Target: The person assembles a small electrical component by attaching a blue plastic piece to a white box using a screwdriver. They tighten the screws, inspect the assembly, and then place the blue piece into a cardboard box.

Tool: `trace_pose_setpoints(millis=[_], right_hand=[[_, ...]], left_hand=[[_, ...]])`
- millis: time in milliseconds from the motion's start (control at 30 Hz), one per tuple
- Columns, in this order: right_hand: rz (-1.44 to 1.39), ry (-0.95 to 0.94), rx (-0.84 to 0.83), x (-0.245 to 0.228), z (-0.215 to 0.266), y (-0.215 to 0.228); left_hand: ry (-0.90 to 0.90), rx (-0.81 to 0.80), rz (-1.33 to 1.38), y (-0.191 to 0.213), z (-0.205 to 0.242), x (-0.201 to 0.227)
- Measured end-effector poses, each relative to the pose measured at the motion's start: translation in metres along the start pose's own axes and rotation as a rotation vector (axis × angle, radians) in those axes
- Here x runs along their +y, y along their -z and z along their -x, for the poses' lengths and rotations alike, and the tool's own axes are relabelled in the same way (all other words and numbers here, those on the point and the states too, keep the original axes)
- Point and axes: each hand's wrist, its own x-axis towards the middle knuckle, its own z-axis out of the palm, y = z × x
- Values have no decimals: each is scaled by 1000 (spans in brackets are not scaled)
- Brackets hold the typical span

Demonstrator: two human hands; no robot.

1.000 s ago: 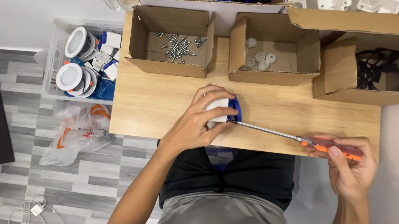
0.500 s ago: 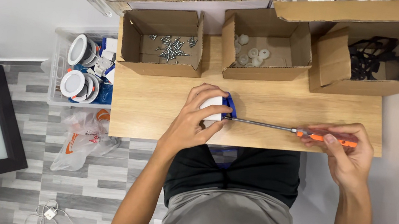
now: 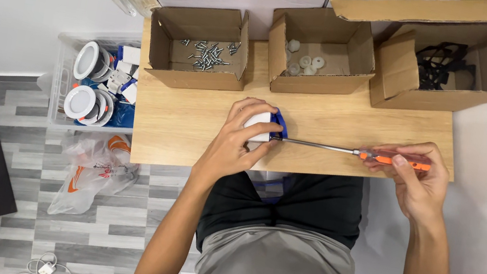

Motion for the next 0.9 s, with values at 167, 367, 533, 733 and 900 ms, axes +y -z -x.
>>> trace_pose_setpoints(millis=[167, 367, 533, 733, 900], right_hand=[[36, -19, 10, -2, 2, -2], [48, -77, 37, 6, 3, 6], [68, -112, 44, 3, -6, 6], [73, -129, 86, 12, -11, 10], [90, -169, 104, 19, -12, 19]], left_hand=[[-5, 1, -1, -1, 3, -4], [-31, -7, -4, 0, 2, -4], [-15, -7, 3, 1, 1, -2], [-25, -2, 25, 1, -2, -6], [-22, 4, 10, 1, -5, -10]])
